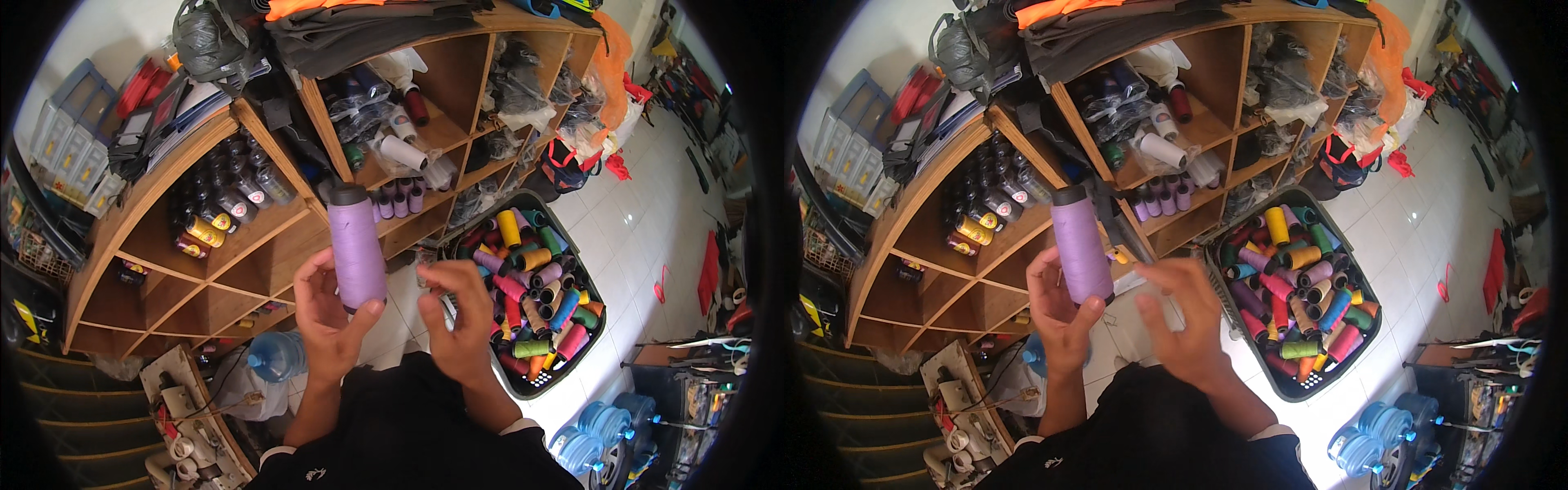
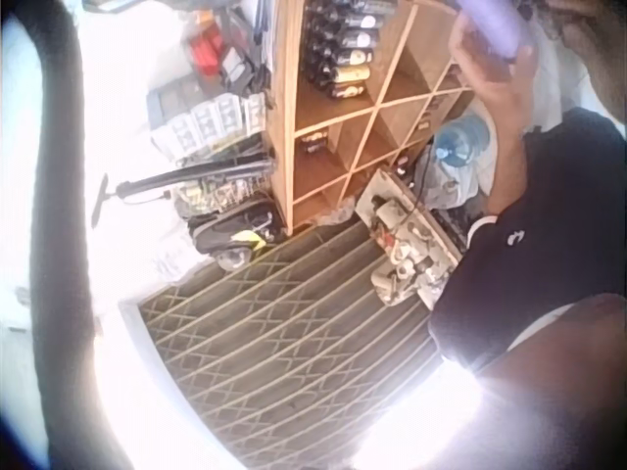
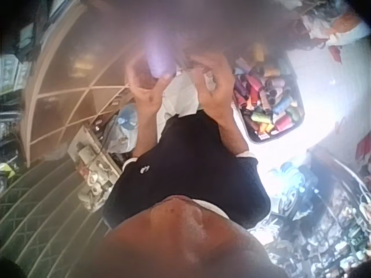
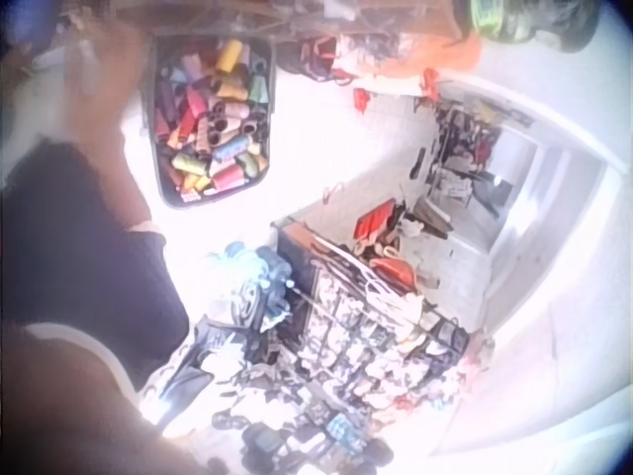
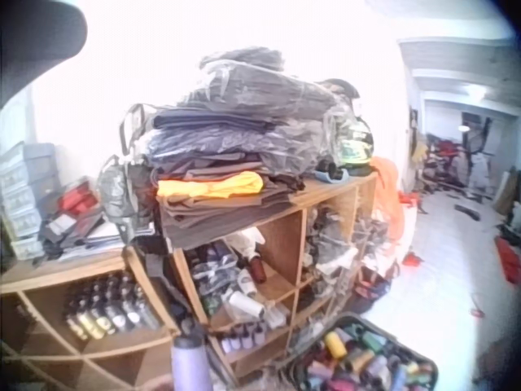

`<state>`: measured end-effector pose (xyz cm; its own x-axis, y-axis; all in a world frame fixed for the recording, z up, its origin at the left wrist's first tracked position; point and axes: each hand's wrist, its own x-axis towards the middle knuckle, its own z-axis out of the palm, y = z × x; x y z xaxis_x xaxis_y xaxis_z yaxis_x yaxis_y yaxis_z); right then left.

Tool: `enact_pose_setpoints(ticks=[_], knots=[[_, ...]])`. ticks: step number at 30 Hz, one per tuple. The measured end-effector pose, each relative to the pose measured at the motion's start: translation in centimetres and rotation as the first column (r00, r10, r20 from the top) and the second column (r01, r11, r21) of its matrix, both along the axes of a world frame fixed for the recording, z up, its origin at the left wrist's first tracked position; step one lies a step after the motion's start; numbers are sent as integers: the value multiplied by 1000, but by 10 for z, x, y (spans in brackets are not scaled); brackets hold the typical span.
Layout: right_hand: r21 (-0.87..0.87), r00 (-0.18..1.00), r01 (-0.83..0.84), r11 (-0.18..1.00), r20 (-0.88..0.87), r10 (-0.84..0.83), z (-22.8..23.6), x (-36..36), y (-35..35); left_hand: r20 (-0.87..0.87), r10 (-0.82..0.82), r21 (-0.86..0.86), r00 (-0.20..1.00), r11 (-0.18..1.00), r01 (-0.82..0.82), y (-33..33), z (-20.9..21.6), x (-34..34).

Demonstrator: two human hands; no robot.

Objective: The person picks up thread spools from a basket, rotates them in hand, and places them on a wooden shelf. The person handles spools of various colors one at a time and arranges them on the shelf.

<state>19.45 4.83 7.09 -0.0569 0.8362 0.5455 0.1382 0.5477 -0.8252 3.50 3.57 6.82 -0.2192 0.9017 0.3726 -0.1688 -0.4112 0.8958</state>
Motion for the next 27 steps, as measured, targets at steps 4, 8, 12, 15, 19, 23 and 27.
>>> enact_pose_setpoints(ticks=[4,8,12,15,19,23,27], knots=[[99,990,-96,990,115,84,4,-7,-9,-63,134,24,989,991,-133,-1,-4,8],[81,978,-137,987,169,122,1,-13,-8,-198,246,151,949,964,-218,-1,-8,9],[43,986,-124,991,121,118,-2,-12,-7,-266,303,233,915,941,-244,-1,-7,8],[-4,990,-97,995,99,97,-11,-10,-3,-202,292,222,935,943,-247,-2,-12,7],[-38,994,-103,994,16,104,-8,-8,-5,14,153,42,988,987,-154,-6,-6,7],[74,992,-122,990,38,120,-3,-12,-8,199,35,-56,979,998,-24,-3,-10,0],[42,982,-155,987,115,149,-5,-13,-12,324,-57,-102,944,990,95,-9,-9,-2]])
